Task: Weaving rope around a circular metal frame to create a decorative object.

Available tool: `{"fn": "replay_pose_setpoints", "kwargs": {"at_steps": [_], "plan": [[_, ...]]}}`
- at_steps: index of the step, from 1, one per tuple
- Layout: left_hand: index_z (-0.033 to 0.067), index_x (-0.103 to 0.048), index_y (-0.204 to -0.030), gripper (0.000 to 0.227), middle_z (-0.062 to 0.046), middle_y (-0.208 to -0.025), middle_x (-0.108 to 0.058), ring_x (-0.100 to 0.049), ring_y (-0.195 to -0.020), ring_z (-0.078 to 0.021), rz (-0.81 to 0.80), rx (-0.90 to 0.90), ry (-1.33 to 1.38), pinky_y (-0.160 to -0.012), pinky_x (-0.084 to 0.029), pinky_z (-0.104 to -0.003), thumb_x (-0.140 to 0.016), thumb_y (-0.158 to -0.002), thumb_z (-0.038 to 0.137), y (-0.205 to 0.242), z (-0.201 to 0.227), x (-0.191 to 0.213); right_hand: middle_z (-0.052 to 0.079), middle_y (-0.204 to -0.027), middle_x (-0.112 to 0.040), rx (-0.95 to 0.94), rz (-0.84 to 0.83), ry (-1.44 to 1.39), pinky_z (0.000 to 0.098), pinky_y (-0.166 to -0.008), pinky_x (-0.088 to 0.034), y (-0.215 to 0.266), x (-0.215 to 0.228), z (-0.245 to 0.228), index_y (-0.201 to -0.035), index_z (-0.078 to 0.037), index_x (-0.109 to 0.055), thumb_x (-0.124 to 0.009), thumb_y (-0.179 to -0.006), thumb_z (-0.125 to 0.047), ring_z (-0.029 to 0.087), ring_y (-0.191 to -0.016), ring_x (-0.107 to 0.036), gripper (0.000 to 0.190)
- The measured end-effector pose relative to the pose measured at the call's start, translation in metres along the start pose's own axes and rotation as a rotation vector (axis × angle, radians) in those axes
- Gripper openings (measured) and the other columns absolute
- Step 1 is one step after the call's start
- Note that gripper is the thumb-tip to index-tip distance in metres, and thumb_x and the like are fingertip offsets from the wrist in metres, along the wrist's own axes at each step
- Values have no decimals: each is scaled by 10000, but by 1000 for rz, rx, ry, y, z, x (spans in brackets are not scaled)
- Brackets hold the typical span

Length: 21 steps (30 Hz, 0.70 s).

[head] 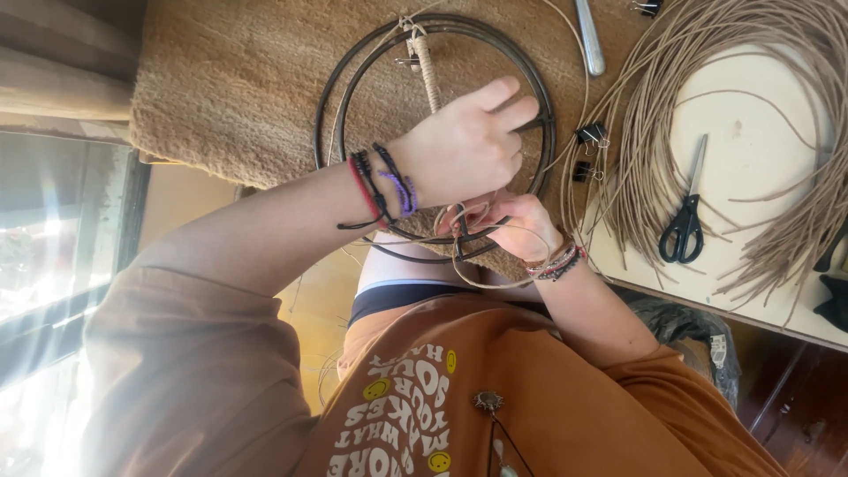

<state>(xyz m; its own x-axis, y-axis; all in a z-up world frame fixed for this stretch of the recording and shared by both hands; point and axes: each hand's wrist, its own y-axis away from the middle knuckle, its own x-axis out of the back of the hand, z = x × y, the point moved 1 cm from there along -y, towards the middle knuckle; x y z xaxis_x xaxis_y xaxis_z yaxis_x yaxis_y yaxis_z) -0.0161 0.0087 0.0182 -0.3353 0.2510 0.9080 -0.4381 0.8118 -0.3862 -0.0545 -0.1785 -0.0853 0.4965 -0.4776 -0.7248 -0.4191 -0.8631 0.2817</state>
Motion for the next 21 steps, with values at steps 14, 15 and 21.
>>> {"fn": "replay_pose_setpoints", "kwargs": {"at_steps": [14, 15, 21], "plan": [[38, -726, -966, 127, -121, -851, -694, -698, -802, -277, 252, 353, 1054, -793, -594, -435, -624, -1012, 100, 76, 28, 60, 289, -1096, -603, 554, 42, 507, 462, -958, -470, -7, -11, -4, -804, 94, -722, -462, -873, -254, 343, -1046, -560, 440], [27, -718, -1010, 140, -132, -915, -702, -721, -825, -287, 233, 361, 1067, -753, -607, -423, -600, -1024, 102, 82, 29, 64, 225, -1186, -575, 561, 71, 567, 443, -1051, -433, -7, -29, -19, -788, 57, -732, -450, -908, -264, 297, -1149, -511, 444], [102, -561, -659, 424, -50, -667, -569, -739, -821, -319, 416, 316, 1074, -815, -592, -473, -501, -1056, 238, 96, 39, 49, 173, -891, -555, 417, -56, 204, 211, -519, -290, -11, -19, -7, -995, -14, -415, -504, -837, -329, 114, -735, -480, 363]]}}
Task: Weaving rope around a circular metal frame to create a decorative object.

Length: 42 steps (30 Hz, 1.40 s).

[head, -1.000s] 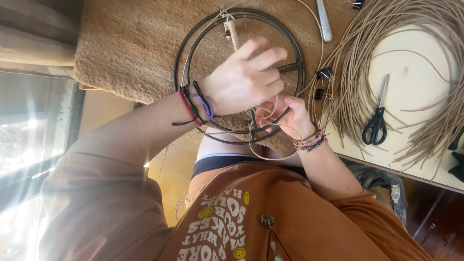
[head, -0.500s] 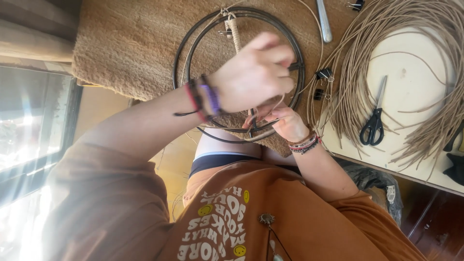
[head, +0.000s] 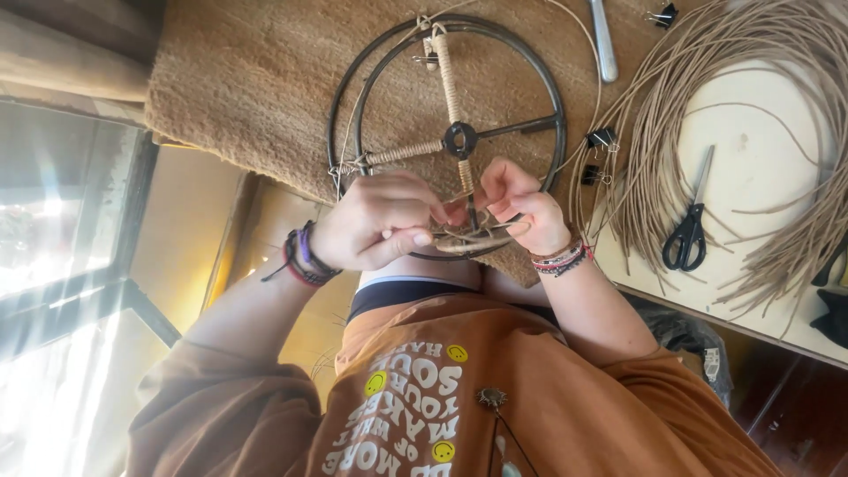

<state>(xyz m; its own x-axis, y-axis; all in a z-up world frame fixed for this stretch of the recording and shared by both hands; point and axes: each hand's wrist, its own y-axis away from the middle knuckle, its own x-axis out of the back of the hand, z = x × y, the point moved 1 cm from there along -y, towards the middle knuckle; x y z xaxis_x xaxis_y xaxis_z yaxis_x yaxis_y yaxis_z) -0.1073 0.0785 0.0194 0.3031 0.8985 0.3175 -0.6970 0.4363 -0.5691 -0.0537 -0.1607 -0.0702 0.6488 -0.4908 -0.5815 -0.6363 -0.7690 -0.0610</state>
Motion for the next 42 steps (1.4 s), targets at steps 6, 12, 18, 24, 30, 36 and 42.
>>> {"fn": "replay_pose_setpoints", "kwargs": {"at_steps": [6, 12, 18, 24, 30, 36, 42], "plan": [[123, -491, -567, 454, -29, -608, -562, -766, -801, -323, 187, -30, 67, -831, -595, -495, -726, -946, 206, 10, -8, -6, 312, -1252, -617, 66, -152, -72, 440, -1040, -452, 15, 14, 27, -1212, 112, -632, -375, -1030, -517, 345, -1189, -619, 704], [60, -594, -768, 336, -111, -709, -597, -741, -793, -380, 86, -47, -287, -794, -620, -478, -649, -1024, 270, 13, -2, 1, 294, -1511, -439, 128, -219, -279, 598, -1221, -223, 26, -2, 22, -1301, 73, -554, -393, -933, -426, 404, -1427, -411, 641], [54, -583, -805, 409, -92, -736, -510, -653, -697, -359, -48, 6, -387, -613, -576, -452, -452, -1090, 317, 5, 5, 2, 265, -965, -735, -151, 34, -121, 405, -996, -410, 40, 75, 66, -1214, 15, -380, -462, -823, -119, 323, -1026, -693, 422], [72, -541, -717, 468, -80, -686, -503, -615, -568, -330, -189, 98, -487, -528, -524, -412, -474, -1087, 350, -8, 17, 5, 187, -641, -625, -247, -36, -106, 345, -508, -598, -11, 31, 53, -1240, 61, -571, -599, -953, -70, 315, -574, -717, 316], [73, -620, -862, 504, -69, -722, -581, -671, -594, -268, -269, 150, -655, -563, -555, -376, -469, -1064, 509, -7, 9, -3, 140, -888, -525, -55, 86, 101, 465, -713, -646, -1, 59, 63, -998, 95, -674, -676, -947, -109, 274, -796, -671, 210], [75, -635, -1221, 519, -148, -963, -741, -713, -586, -263, -268, 130, -417, -591, -594, -374, -560, -969, 523, 2, 0, 3, 46, -883, -416, -86, 334, -150, 288, -798, -451, 9, 16, 21, -893, 30, -520, -491, -1020, -170, 141, -835, -477, 238], [172, -64, -1642, 788, -134, -1246, -673, -747, -891, -327, -118, 31, -269, -1121, -355, -695, -539, -1058, 407, 21, -5, -4, -14, -842, -247, -63, 106, -440, 333, -741, -401, 26, 39, 14, -1153, 78, -513, -551, -898, -484, 87, -712, -274, 618]]}}
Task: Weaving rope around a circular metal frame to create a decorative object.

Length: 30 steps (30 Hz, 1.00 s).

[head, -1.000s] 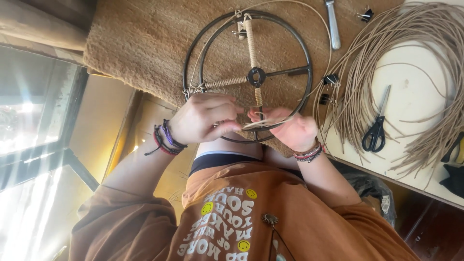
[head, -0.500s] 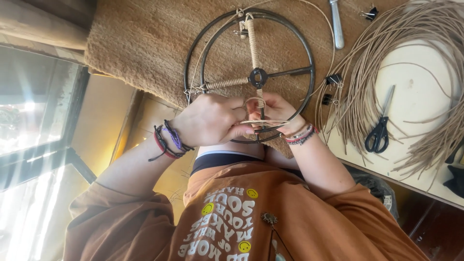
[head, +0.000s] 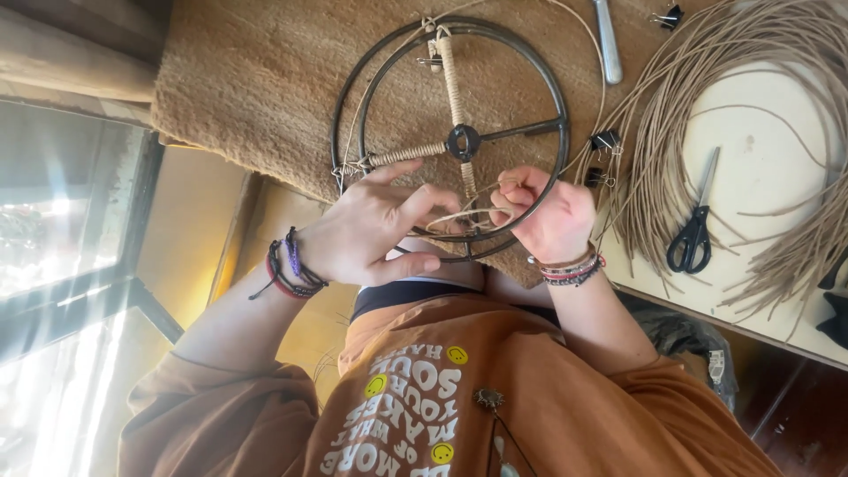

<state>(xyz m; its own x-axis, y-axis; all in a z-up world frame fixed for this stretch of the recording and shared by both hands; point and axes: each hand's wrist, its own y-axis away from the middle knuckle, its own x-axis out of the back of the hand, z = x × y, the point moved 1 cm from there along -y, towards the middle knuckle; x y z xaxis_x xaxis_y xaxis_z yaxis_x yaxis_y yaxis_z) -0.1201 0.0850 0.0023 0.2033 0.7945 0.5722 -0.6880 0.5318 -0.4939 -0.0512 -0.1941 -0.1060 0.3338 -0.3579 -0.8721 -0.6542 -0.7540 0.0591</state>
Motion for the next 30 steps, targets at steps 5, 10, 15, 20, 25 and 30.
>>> {"fn": "replay_pose_setpoints", "kwargs": {"at_steps": [5, 10, 15, 20, 25, 30], "plan": [[177, -621, -1321, 511, -100, -1062, -773, -697, -1150, -347, -187, 103, -82, -1154, -214, -691, -377, -1059, 543, -12, 26, 0, 17, -778, -340, 182, 280, 232, 224, -528, -303, 4, -14, 15, -1037, 73, -593, -523, -974, -72, 43, -605, -235, 173], [112, -607, -1142, 550, -142, -964, -750, -715, -1120, -334, -84, 78, -376, -1123, -323, -638, -380, -1042, 603, -24, 43, -25, 111, -776, -448, 313, 203, 213, 225, -473, -403, 6, 24, 28, -1131, 64, -615, -557, -1003, -75, 70, -568, -279, 197], [68, -700, -1087, 385, -115, -809, -722, -752, -861, -391, 74, 320, -6, -859, -560, -523, -380, -1088, 282, -32, 44, -26, 83, -734, -360, 318, 94, 210, 215, -445, -278, 2, 20, 25, -1103, 112, -620, -533, -997, -32, 74, -563, -257, 199], [131, -690, -782, 343, -21, -884, -621, -725, -722, -258, 70, 365, -45, -671, -590, -367, -465, -1021, 228, -58, 32, -23, 49, -684, -302, 326, 26, 248, 215, -412, -255, -5, 19, 23, -1018, 192, -590, -519, -979, -34, 54, -496, -263, 241], [187, -403, -1371, 376, 32, -605, -667, -724, -557, -290, -111, 676, -42, -578, -595, -437, -481, -1011, 110, -78, 14, -34, 54, -653, -300, 375, 0, 258, 240, -394, -264, -8, 21, 26, -1041, 141, -612, -531, -970, -42, 80, -438, -285, 212], [116, -642, -920, 269, -9, -740, -723, -751, -727, -280, -468, 633, -270, -669, -604, -434, -786, -832, 326, -87, 10, -26, 51, -691, -343, 432, 3, 308, 238, -428, -285, -12, -3, 20, -929, 189, -631, -575, -975, -71, 45, -487, -288, 270]]}}
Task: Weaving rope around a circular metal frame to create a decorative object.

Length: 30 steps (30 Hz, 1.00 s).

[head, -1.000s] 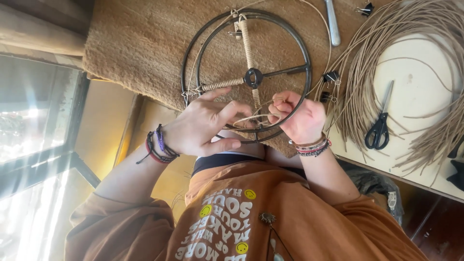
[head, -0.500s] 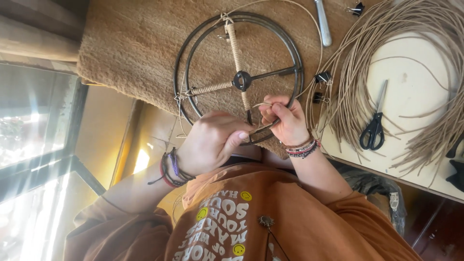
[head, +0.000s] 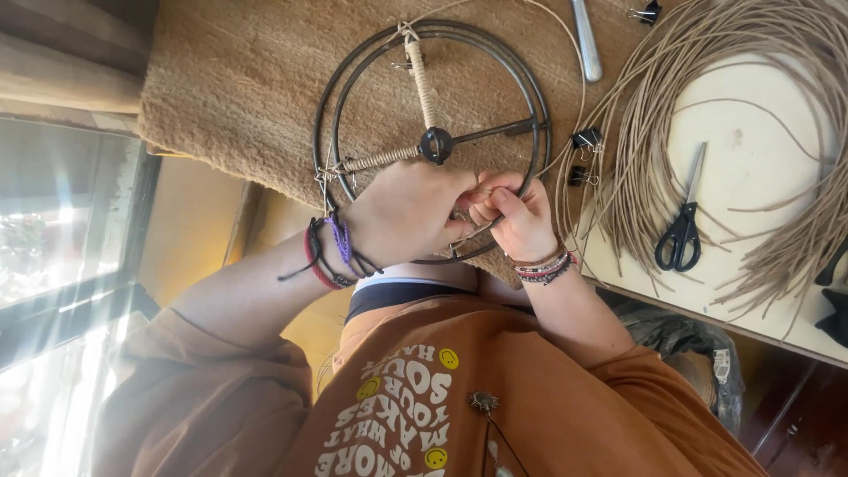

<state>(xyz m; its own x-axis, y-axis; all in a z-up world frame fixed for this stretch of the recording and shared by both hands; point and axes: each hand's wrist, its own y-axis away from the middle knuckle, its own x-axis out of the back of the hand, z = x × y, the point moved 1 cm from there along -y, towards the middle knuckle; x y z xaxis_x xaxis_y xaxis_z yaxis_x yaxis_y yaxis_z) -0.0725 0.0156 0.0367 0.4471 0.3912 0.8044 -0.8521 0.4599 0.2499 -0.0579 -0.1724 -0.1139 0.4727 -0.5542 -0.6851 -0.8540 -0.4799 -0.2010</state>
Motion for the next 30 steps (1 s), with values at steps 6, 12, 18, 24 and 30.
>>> {"fn": "replay_pose_setpoints", "kwargs": {"at_steps": [6, 12, 18, 24, 30], "plan": [[184, -581, -796, 345, 74, -738, -513, -648, -694, -202, 454, -330, 280, -683, -546, -340, -831, -840, 417, 9, -22, -28, 75, -643, -401, -10, 26, 143, 271, -440, -412, -2, 0, -5, -821, 155, -620, -673, -899, -27, 102, -491, -438, 205], [116, -614, -725, 291, -42, -948, -555, -605, -863, -258, 601, -477, 488, -750, -511, -358, -714, -971, 235, 16, -19, -21, 3, -620, -429, -23, -57, -60, 224, -550, -349, 2, -3, 18, -715, 0, -583, -676, -919, -258, 114, -601, -473, 341], [82, -675, -755, 269, -57, -1008, -648, -666, -867, -248, 564, -471, 680, -791, -539, -350, -649, -1005, 178, 20, -26, -22, 110, -637, -458, 83, -22, 164, 291, -581, -386, -2, 0, 5, -789, 80, -573, -714, -876, -156, 212, -607, -488, 289], [60, -614, -693, 312, -80, -939, -639, -619, -763, -248, 588, -497, 688, -664, -521, -313, -646, -995, 132, 22, -22, -15, 14, -656, -435, 9, -232, 263, 303, -703, -454, -10, -7, -39, -778, -28, -568, -713, -859, -268, 239, -702, -631, 292], [40, -599, -672, 328, -112, -934, -653, -611, -709, -237, 587, -514, 709, -614, -508, -304, -635, -992, 103, 23, -21, -12, 8, -676, -460, -249, -253, 334, 164, -577, -328, -8, -5, -54, -1049, 127, -561, -671, -875, -121, 42, -592, -466, 322]]}}
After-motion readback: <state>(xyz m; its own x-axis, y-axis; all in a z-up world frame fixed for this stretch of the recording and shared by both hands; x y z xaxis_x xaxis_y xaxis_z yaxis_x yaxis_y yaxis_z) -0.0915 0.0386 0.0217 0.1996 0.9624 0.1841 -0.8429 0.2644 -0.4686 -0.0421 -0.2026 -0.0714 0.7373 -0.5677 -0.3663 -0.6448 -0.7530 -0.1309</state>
